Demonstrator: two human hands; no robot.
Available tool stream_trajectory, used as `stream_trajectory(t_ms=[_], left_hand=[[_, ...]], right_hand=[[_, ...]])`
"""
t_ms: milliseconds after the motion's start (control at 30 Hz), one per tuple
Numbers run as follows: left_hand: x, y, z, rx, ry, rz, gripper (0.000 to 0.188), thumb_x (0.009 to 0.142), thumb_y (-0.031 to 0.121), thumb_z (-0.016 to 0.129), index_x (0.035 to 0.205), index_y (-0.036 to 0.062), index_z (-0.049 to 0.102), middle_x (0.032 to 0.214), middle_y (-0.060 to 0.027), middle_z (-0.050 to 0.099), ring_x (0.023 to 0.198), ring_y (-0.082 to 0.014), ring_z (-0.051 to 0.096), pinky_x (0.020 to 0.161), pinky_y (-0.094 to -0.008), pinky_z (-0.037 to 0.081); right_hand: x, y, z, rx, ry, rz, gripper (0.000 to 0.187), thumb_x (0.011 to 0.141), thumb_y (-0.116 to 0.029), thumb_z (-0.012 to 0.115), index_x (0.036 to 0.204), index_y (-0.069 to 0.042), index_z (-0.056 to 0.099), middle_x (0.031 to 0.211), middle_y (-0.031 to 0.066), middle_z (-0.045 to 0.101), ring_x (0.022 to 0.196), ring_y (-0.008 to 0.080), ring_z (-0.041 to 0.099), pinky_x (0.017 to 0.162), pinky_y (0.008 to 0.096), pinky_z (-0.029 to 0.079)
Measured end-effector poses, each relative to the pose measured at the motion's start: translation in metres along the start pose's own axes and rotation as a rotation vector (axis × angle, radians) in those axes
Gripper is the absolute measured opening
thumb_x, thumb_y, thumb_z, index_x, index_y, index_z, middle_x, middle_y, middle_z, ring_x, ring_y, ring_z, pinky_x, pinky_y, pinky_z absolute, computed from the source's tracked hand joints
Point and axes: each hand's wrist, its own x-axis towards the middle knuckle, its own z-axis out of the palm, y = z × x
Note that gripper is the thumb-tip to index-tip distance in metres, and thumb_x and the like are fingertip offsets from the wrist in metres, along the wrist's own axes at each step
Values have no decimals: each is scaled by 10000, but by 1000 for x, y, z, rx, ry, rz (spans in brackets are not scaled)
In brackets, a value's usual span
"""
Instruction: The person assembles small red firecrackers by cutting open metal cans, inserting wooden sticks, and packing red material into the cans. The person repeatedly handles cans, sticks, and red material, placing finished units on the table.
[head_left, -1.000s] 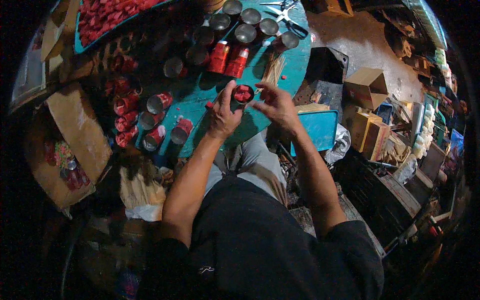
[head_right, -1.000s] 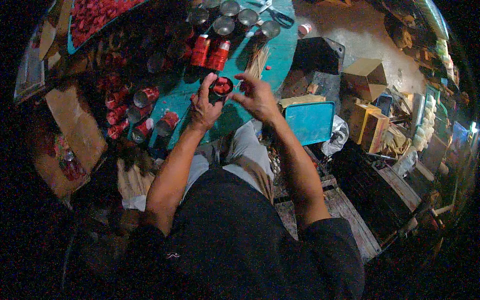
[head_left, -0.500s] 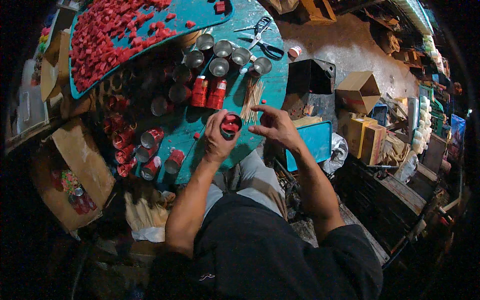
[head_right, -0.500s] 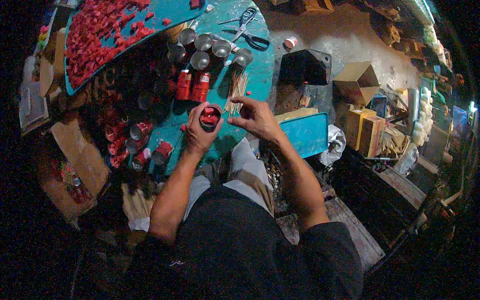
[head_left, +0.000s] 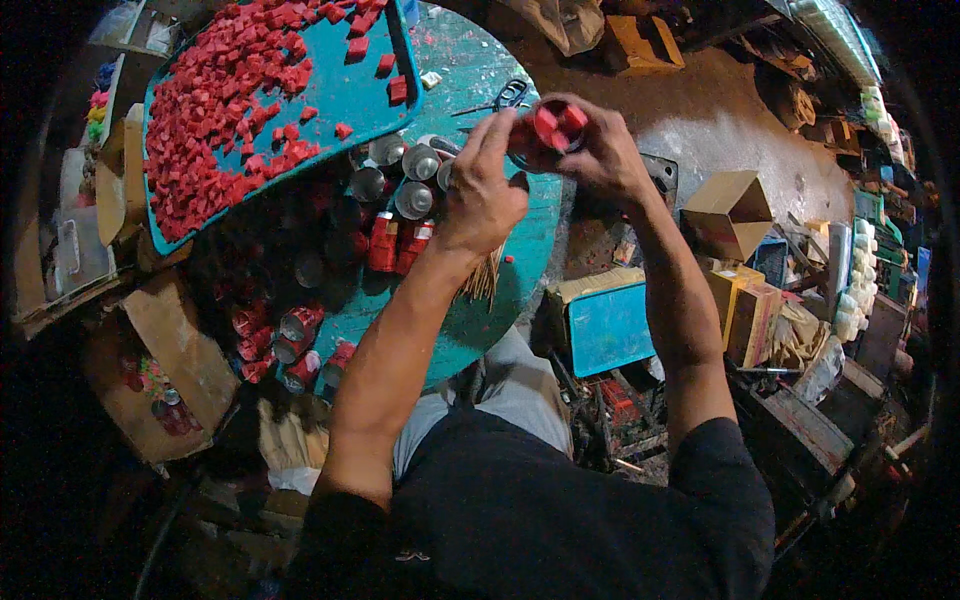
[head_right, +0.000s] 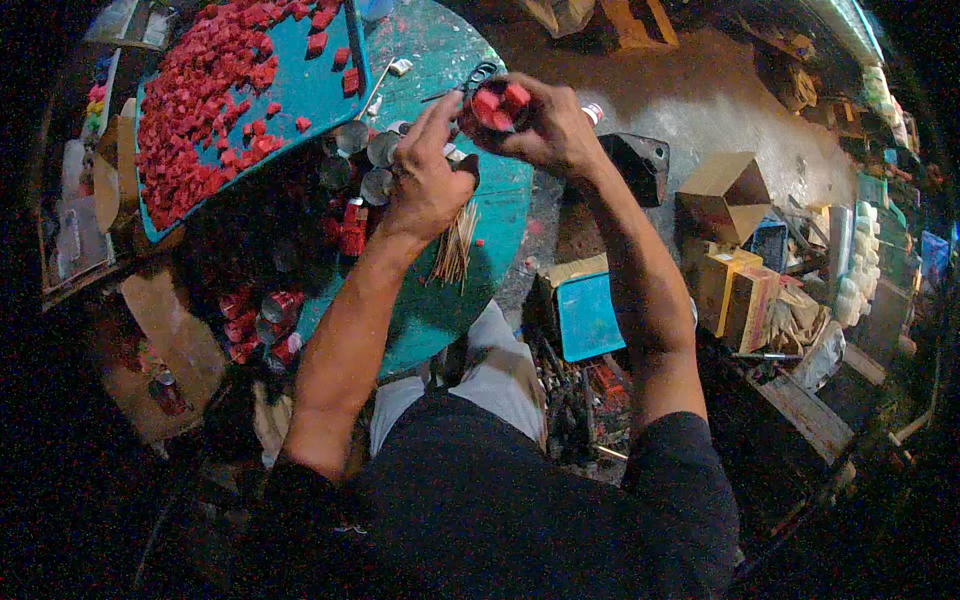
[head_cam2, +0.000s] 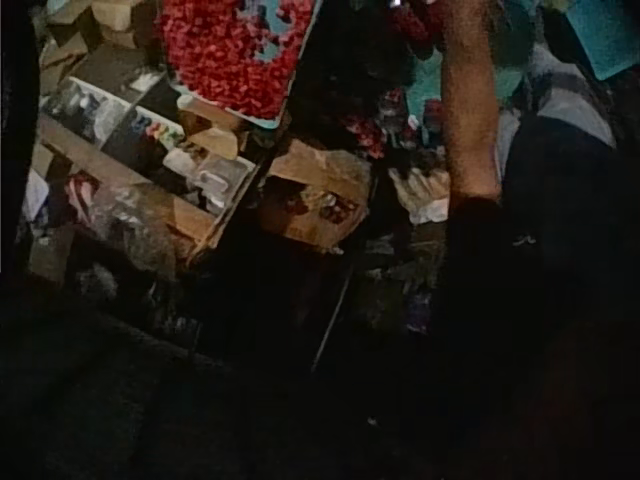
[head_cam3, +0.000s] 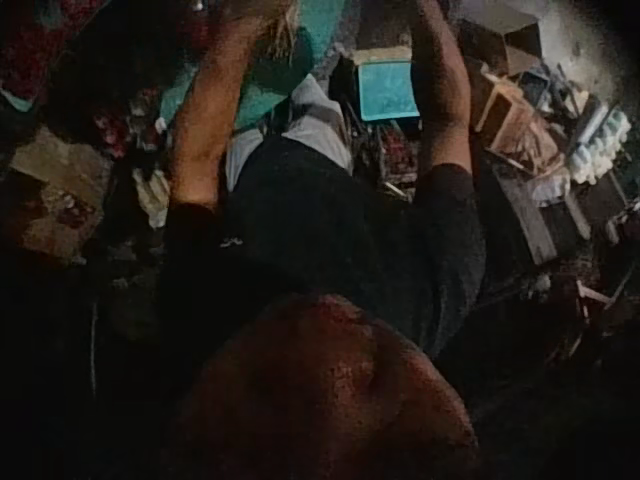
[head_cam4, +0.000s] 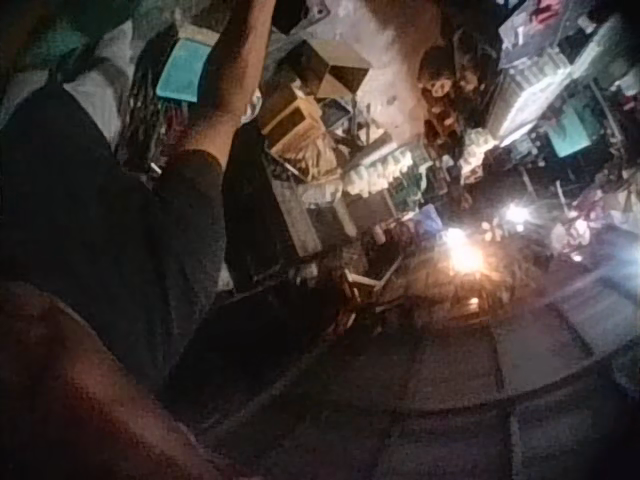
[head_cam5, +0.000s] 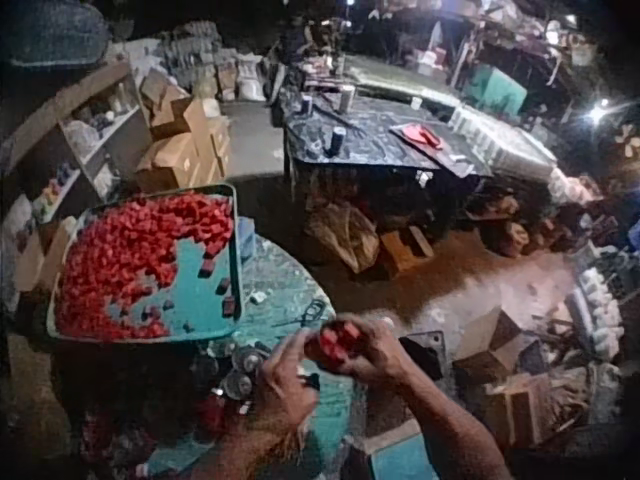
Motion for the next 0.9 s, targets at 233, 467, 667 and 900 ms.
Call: stream_trajectory(t_ms=[233, 467, 667, 900], left_hand=[[-74, -6, -29, 307, -13, -128, 445, 806, 50, 776, 1223, -32, 642, 1227, -215, 633, 1132, -402, 621, 987, -469, 510], [-111, -19, -45, 382, -34, -245, 417, 801, 56, 791, 1187, -21, 655, 1213, -188, 621, 1135, -398, 589, 966, -480, 505], [-90, -29, -38, 536, -43, -161, 432, 784, 102, 814, 1189, 51, 673, 1307, -168, 568, 1224, -387, 532, 1003, -521, 455], [-68, -82, -13, 734, -117, -3, 147, 925, 183, 631, 970, 119, 755, 1446, -155, 515, 1341, -396, 450, 1066, -631, 382]], right_hand=[[132, 102, 44, -173, 50, -103, 668, 721, -325, 881, 1299, -81, 652, 1003, 211, 744, 923, 377, 735, 831, 449, 571], [138, 124, 56, -216, -43, 67, 631, 755, -324, 896, 1291, -82, 665, 993, 161, 757, 877, 292, 725, 780, 409, 563], [2, 87, 39, -177, 36, 350, 264, 867, -197, 758, 1064, -26, 720, 863, 199, 743, 803, 366, 738, 753, 444, 571], [-134, 48, 135, -59, -277, 479, 235, 818, -126, 740, 1017, -4, 711, 950, 234, 735, 904, 413, 723, 823, 483, 565]])
